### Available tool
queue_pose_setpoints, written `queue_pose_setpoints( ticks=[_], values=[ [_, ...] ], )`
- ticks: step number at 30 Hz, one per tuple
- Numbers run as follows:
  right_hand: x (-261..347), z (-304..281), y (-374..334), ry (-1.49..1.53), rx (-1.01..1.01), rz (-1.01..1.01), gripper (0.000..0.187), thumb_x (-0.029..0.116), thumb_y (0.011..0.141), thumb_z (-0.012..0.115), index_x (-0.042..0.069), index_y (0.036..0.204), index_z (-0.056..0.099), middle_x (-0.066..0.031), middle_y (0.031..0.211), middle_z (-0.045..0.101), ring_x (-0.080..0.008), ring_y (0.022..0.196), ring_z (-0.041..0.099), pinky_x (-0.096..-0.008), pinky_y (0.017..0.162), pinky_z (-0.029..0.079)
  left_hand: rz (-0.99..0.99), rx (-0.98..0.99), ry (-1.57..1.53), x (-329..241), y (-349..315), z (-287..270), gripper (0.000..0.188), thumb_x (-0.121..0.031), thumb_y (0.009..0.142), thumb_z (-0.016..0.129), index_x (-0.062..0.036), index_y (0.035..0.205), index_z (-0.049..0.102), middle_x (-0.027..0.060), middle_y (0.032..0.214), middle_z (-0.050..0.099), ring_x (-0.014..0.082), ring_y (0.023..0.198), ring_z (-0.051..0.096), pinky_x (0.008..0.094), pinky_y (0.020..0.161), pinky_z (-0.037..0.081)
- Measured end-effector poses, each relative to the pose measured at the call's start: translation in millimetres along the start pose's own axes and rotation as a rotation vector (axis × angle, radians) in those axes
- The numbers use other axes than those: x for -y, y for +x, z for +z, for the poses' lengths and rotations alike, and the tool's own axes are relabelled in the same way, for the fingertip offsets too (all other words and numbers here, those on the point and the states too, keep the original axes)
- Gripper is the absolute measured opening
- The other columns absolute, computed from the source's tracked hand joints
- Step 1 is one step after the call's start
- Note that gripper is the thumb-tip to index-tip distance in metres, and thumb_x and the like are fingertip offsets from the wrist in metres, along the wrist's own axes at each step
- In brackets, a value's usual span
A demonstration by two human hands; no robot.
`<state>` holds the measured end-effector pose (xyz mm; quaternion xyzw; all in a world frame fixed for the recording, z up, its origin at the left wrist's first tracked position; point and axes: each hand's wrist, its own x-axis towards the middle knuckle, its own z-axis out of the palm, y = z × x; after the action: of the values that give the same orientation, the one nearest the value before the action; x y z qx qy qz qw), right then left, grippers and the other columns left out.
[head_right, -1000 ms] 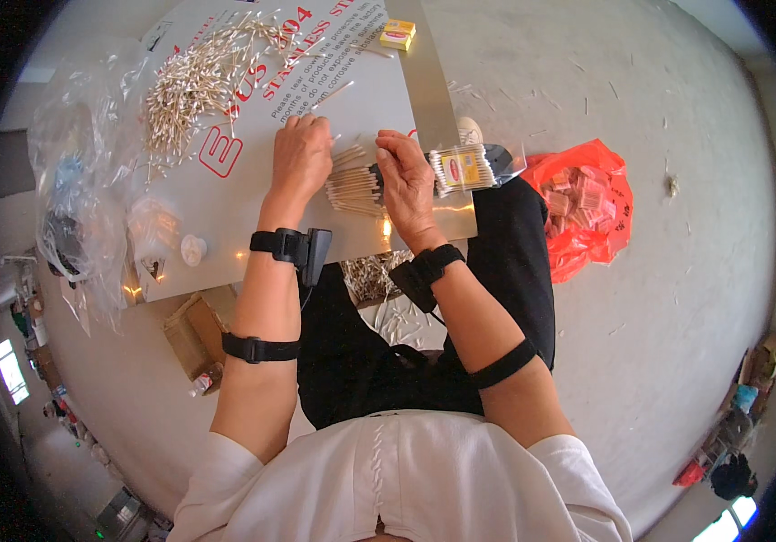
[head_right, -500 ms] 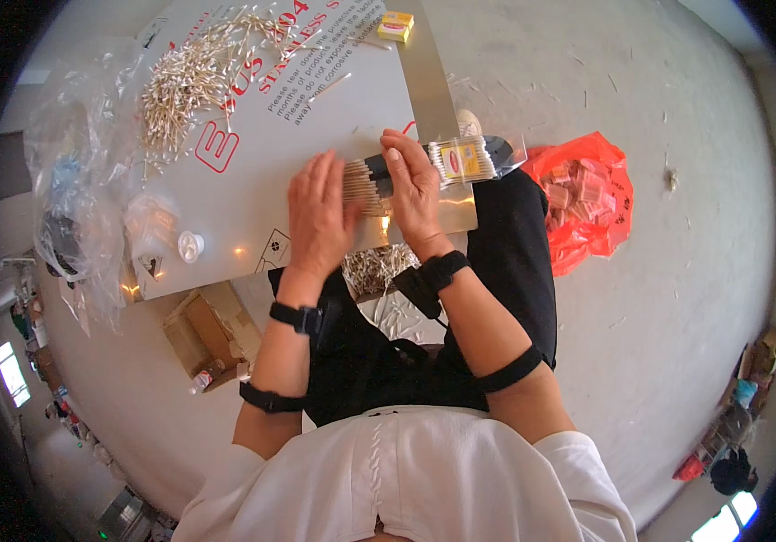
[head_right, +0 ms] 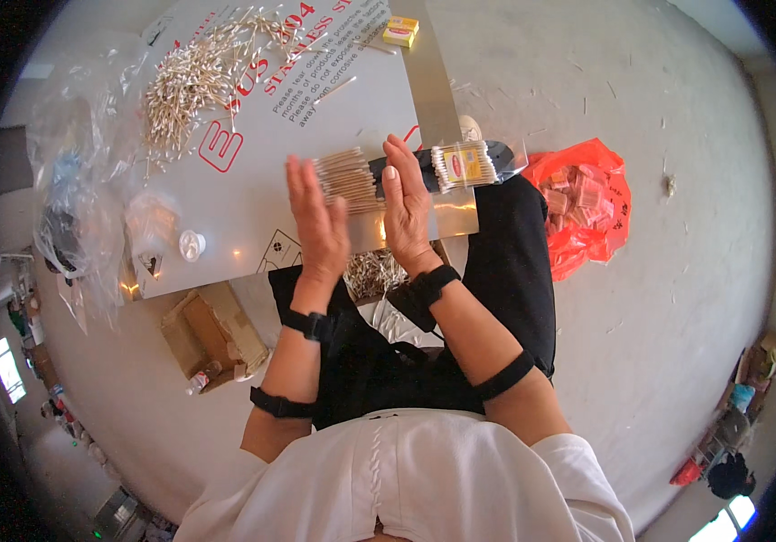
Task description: Organizing and placing small wooden sticks into a plastic container.
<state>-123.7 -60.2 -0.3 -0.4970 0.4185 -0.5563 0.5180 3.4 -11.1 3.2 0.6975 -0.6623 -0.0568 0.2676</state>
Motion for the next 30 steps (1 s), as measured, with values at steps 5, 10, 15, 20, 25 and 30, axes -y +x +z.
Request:
queue_pose_setpoints(
  ticks=[5,10,15,20,25,30],
  values=[
    [-2.8,8.5,17.3,-0.005,0.042,-0.012,0.04,0.022,0.104,0.046,-0.002,0.135,0.051,-0.0173,0.146,0.046,-0.028,0.137,0.042,-0.0364,0.114,0.03,-0.285,-0.326,-0.949,13.1,37.5,6.0,0.065,-0.038,0.105,0.039,0.0013,0.153,0.018,0.0228,0.157,0.021,0.0319,0.148,0.02,0.0435,0.119,0.02],
    [-9.8,11.8,28.4,-0.054,0.093,-0.027,0.042,0.024,0.106,0.043,-0.002,0.139,0.048,-0.0134,0.149,0.042,-0.0208,0.138,0.039,-0.0325,0.115,0.031,-0.308,-0.302,-1.058,0.5,44.3,18.7,0.065,-0.04,0.105,0.038,0.002,0.151,0.022,0.0223,0.154,0.029,0.0294,0.145,0.028,0.0425,0.118,0.023],
    [-13.8,10.7,29.7,-0.076,0.117,-0.046,0.044,0.026,0.106,0.043,-0.003,0.139,0.047,-0.0139,0.148,0.043,-0.0205,0.137,0.04,-0.0323,0.115,0.031,-0.314,-0.293,-1.056,-6.5,47.2,21.3,0.063,-0.042,0.105,0.038,0.0034,0.148,0.029,0.022,0.15,0.036,0.0296,0.14,0.036,0.0427,0.116,0.028],
    [-14.6,12.0,26.3,0.004,0.071,0.005,0.044,0.025,0.106,0.043,-0.003,0.139,0.047,-0.0138,0.146,0.046,-0.0205,0.136,0.042,-0.0326,0.114,0.032,-0.3,-0.378,-1.134,2.9,42.1,19.6,0.062,-0.042,0.105,0.039,0.0028,0.147,0.032,0.0192,0.15,0.036,0.03,0.141,0.035,0.0433,0.117,0.026],
    [-14.2,6.3,20.3,0.053,-0.021,-0.007,0.038,0.019,0.105,0.047,-0.002,0.137,0.05,-0.0126,0.135,0.054,-0.0182,0.128,0.049,-0.0315,0.11,0.038,-0.333,-0.501,-1.063,-6.6,19.3,18.3,0.057,-0.038,0.105,0.042,0.0035,0.143,0.036,0.0177,0.146,0.04,0.0275,0.135,0.042,0.0405,0.113,0.033],
    [-0.7,-21.9,14.5,-0.089,-0.065,0.005,0.014,-0.001,0.09,0.062,0.0,0.104,0.062,-0.0064,0.096,0.062,-0.0122,0.083,0.06,-0.0248,0.074,0.049,-0.274,-0.196,-0.449,8.5,10.7,-7.1,0.013,-0.004,0.083,0.068,-0.0025,0.092,0.058,0.0086,0.09,0.059,0.0224,0.085,0.058,0.0337,0.076,0.048]
  ],
)
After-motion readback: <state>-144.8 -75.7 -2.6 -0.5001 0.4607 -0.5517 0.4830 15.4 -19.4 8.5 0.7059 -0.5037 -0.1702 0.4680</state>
